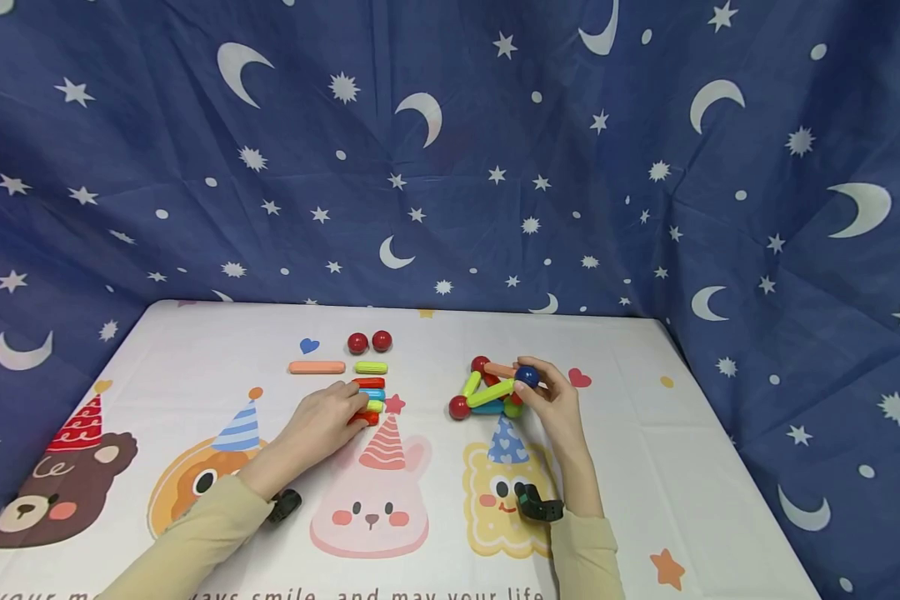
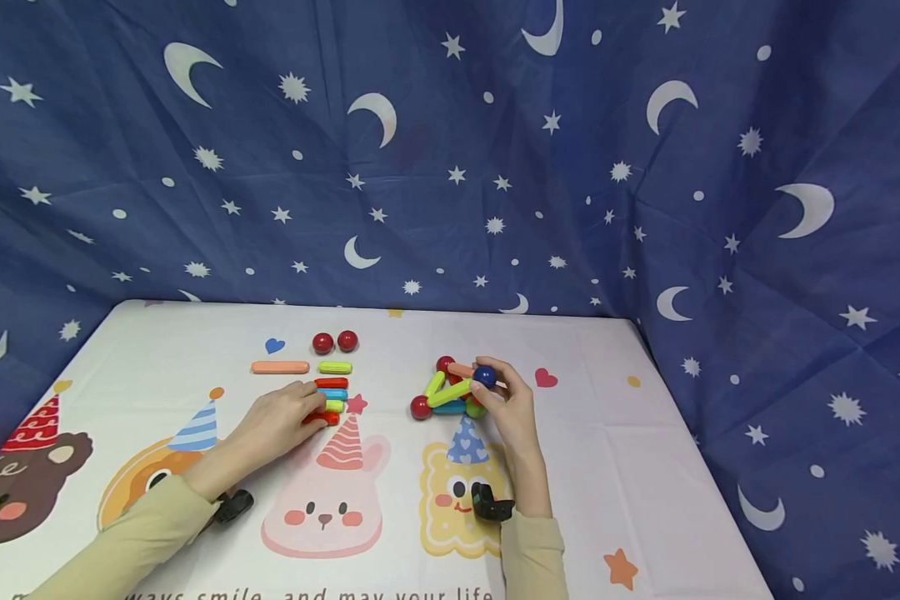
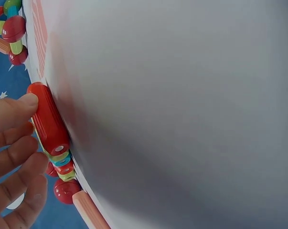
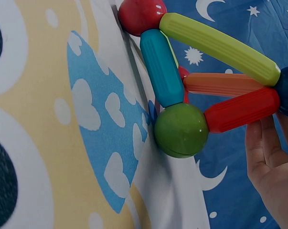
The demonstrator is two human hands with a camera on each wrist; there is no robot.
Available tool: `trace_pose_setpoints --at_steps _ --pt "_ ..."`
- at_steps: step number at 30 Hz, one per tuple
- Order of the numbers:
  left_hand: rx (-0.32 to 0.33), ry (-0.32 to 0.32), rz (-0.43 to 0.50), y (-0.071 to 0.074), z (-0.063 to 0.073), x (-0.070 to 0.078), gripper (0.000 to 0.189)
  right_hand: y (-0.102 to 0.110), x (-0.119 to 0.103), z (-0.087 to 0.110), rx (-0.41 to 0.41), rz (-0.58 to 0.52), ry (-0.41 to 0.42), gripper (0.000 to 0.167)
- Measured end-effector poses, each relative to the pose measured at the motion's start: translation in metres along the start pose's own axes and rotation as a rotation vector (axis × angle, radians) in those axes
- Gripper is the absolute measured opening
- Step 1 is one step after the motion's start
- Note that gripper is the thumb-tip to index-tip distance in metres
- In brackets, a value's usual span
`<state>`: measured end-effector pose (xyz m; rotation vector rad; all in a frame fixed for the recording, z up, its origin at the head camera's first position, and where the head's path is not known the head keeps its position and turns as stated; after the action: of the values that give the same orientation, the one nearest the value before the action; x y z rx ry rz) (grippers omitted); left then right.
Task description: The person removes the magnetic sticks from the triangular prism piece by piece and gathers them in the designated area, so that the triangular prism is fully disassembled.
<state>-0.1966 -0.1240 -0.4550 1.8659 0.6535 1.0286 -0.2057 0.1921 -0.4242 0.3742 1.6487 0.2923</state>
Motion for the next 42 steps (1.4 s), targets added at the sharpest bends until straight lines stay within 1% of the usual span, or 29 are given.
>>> trace_pose_setpoints --at_steps 3,6,11,14,17,21,23,25,29,33,36,42 --pt "0.006 0.007 0.0 0.0 0.0 -0.003 0.017 -0.001 0.0 -0.001 -0.001 -0.002 0.0 0.038" --pt "-0.003 0.024 0.0 0.001 0.001 -0.006 0.019 -0.001 -0.001 -0.001 -0.002 0.002 -0.005 0.038" --pt "-0.006 0.052 0.014 0.006 0.003 -0.008 0.02 -0.001 -0.003 -0.002 -0.006 0.001 0.002 0.038" --pt "0.005 0.067 0.046 0.009 0.002 -0.006 0.021 0.0 -0.004 -0.002 -0.007 -0.002 0.014 0.038" --pt "0.019 0.085 0.082 0.011 -0.001 -0.001 0.02 0.0 -0.004 -0.002 -0.009 -0.005 0.018 0.039" --pt "0.046 0.109 0.129 0.011 -0.01 0.006 0.018 0.001 -0.001 -0.002 -0.013 -0.008 0.02 0.041" --pt "0.065 0.114 0.153 0.009 -0.015 0.011 0.019 0.001 0.006 -0.004 -0.017 -0.018 0.02 0.042" --pt "0.09 0.11 0.183 0.008 -0.02 0.016 0.019 0.001 0.015 -0.007 -0.019 -0.025 0.025 0.044" --pt "0.133 0.099 0.275 0.002 -0.035 0.029 0.02 0.002 0.031 -0.011 -0.024 -0.037 0.041 0.047" --pt "0.155 0.098 0.384 -0.007 -0.053 0.047 0.02 0.004 0.038 -0.011 -0.027 -0.021 0.072 0.047" --pt "0.165 0.091 0.476 -0.016 -0.068 0.062 0.021 0.004 0.04 -0.011 -0.028 -0.007 0.078 0.047" --pt "0.171 0.05 0.649 -0.035 -0.094 0.095 0.028 0.003 0.044 -0.011 -0.035 0.004 0.043 0.045"
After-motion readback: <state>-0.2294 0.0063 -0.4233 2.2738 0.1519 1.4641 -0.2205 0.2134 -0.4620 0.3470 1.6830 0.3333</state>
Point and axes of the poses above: each hand's wrist, its own z-axis away from the middle knuckle, its own y-axis out of the back of the hand, x = y × z, the point moved 4 cm from there along -z, towards the middle knuckle, and after that the axes turned 13 degrees about z, right-handed, at the moved point
